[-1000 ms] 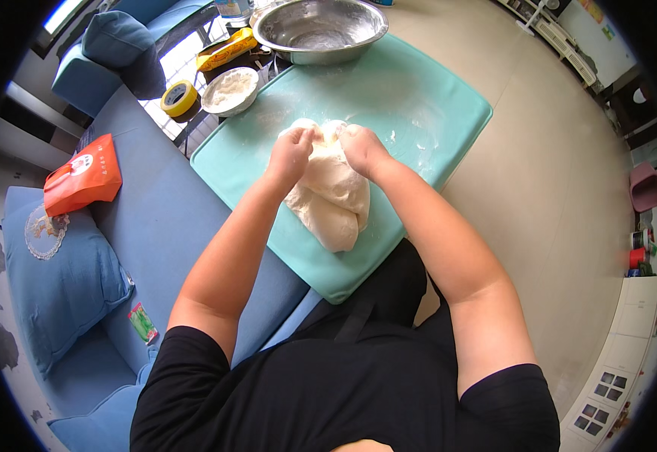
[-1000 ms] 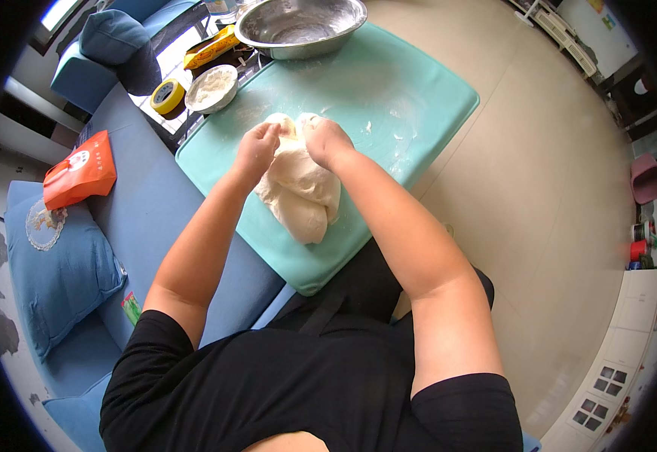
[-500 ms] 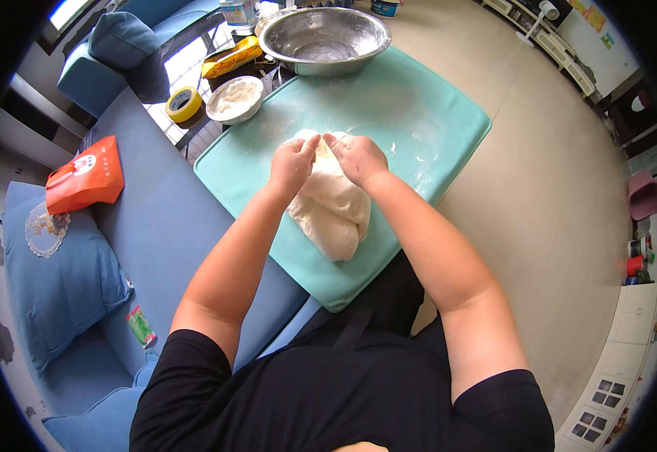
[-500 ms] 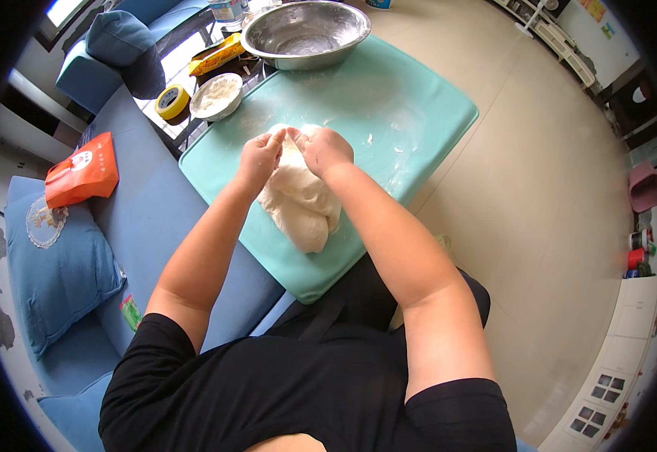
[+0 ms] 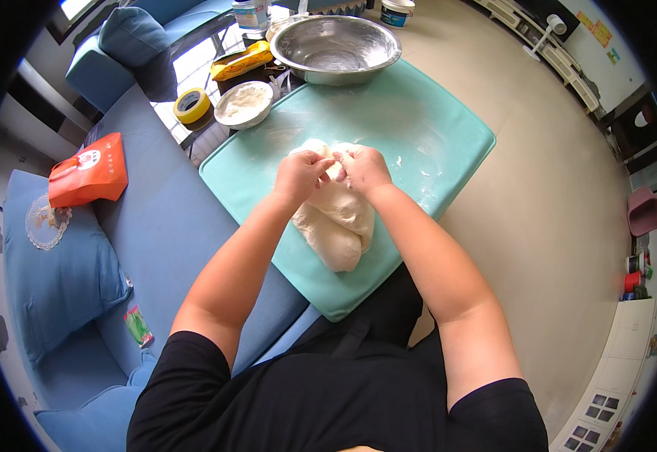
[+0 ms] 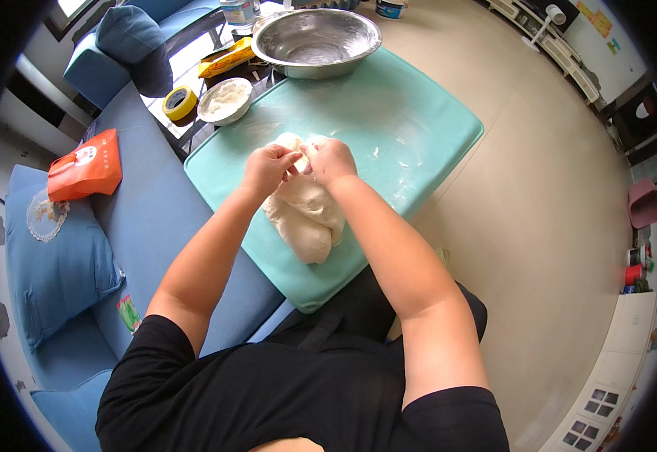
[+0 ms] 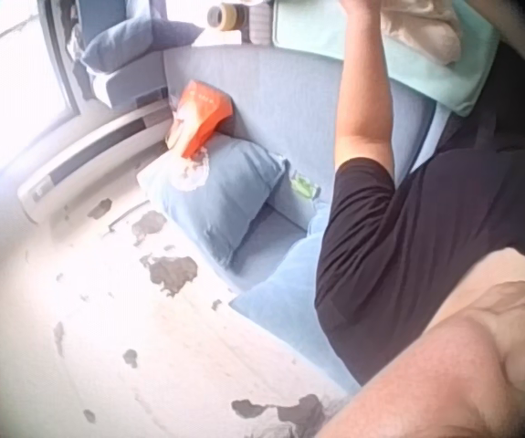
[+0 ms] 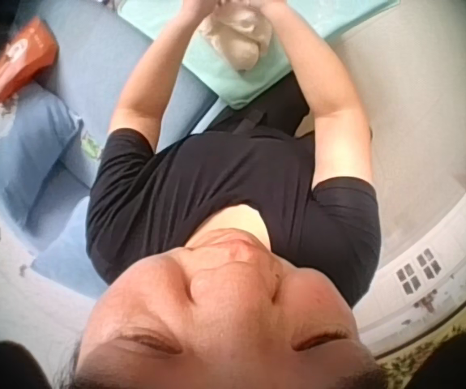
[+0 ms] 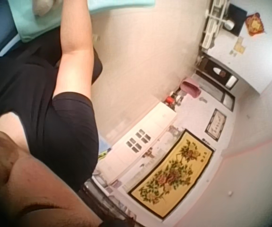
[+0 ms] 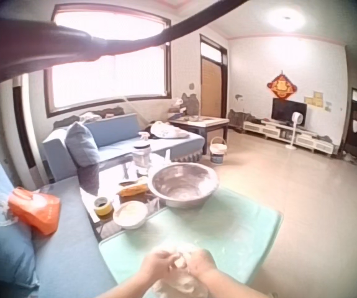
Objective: The person kneads a large ball of dough on a green cutting board, repeatedly folding, pressing, and turning it. They occasionally add flour from a nearby bowl to prevent sticking. The person briefly handles a remote control before resuming the kneading process.
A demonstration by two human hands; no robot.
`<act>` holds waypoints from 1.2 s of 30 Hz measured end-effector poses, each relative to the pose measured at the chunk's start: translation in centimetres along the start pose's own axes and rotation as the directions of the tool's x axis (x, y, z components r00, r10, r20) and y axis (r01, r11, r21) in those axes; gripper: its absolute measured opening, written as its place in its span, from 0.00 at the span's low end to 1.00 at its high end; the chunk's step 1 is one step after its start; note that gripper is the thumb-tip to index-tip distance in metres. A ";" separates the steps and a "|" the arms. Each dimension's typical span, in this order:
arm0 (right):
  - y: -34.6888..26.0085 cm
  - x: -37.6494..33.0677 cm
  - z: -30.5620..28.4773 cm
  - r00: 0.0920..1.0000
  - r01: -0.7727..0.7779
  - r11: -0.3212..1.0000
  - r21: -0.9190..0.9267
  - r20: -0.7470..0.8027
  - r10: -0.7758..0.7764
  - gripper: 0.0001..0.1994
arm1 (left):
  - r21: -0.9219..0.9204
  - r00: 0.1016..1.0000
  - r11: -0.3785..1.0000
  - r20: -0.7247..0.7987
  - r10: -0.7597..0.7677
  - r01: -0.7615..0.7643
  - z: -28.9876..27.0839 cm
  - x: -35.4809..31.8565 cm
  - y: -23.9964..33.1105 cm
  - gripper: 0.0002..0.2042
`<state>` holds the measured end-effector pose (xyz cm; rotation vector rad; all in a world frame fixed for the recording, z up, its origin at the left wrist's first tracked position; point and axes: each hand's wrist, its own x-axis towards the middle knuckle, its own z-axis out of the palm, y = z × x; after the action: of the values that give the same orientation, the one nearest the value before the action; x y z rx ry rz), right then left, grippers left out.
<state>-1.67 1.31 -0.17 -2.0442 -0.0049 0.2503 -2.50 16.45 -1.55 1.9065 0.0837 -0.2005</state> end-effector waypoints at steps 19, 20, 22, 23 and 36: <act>-4.7 -1.8 3.0 0.997 -0.066 0.629 0.775 0.072 0.016 0.31 | -0.852 0.989 0.507 0.147 -0.010 0.132 3.9 -2.2 2.6 0.24; -3.1 -1.3 3.0 0.998 -0.049 0.609 0.792 0.059 0.004 0.31 | -0.850 0.994 0.519 0.109 0.008 0.089 5.1 -1.3 1.1 0.25; -4.9 -3.3 3.5 0.996 -0.055 0.554 0.831 0.081 -0.023 0.30 | -0.835 1.000 0.550 -0.001 0.009 -0.006 4.4 -2.2 1.5 0.27; -4.7 -3.1 4.1 0.991 -0.064 0.482 0.874 0.111 -0.071 0.28 | -0.785 0.996 0.615 -0.028 0.082 -0.073 3.8 -1.0 -0.2 0.32; -0.6 -3.8 3.1 0.967 -0.254 0.466 0.848 0.206 0.152 0.19 | 0.258 0.839 0.848 -0.181 0.513 -0.463 3.1 -0.3 -1.7 0.16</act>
<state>-5.89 3.93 -0.37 -0.9732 0.2640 0.4083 -3.36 14.15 -4.10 2.0821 -0.2752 0.3931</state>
